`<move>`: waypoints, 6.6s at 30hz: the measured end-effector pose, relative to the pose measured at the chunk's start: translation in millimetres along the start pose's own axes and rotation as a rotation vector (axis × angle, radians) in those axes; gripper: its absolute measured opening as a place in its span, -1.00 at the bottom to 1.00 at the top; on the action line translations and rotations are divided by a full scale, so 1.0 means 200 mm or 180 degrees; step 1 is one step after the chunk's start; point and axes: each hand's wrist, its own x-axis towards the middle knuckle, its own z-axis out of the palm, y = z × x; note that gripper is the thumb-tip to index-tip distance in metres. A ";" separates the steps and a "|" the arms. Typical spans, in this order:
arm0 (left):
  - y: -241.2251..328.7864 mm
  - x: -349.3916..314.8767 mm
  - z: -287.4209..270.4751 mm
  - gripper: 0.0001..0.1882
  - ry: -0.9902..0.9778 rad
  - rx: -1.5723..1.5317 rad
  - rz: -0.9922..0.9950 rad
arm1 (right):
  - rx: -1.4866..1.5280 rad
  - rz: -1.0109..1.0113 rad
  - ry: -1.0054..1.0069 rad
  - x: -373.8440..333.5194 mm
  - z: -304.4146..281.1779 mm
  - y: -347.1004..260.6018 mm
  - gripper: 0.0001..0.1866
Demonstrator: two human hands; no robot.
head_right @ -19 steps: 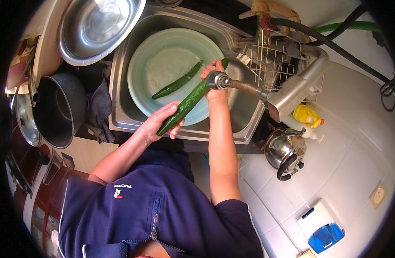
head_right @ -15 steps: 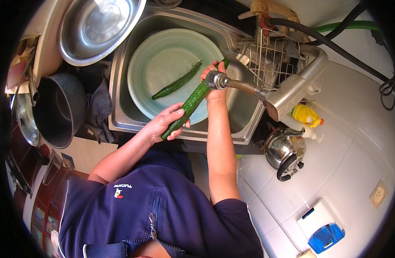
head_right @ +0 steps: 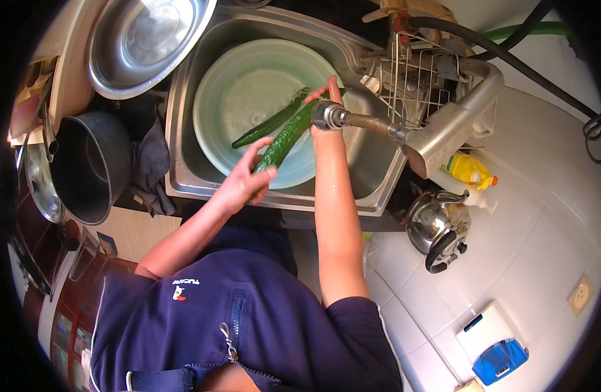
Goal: The person washes cucumbers in a basin of water in a sink, rubbing their surfaces by hand, and then places one on a dish rack.
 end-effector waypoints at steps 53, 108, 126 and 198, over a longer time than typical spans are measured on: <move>-0.25 -0.05 -0.24 -0.52 -0.0012 -0.0035 -0.0200 | 0.0051 0.0263 -0.1540 -0.30 0.13 -0.06 -0.48; -0.12 0.03 -0.02 -0.44 -0.0090 0.0598 0.0013 | 0.0128 0.0519 -0.0225 0.05 -0.14 0.01 -0.79; -0.10 0.04 -0.20 -0.53 -0.0258 -0.0677 -0.0183 | 0.0823 0.0537 -0.0765 -0.14 0.03 0.09 -0.85; -0.20 0.56 -0.08 -0.41 0.0960 0.2300 0.1203 | -0.1576 -0.0975 -0.0577 -0.30 0.12 0.14 -0.84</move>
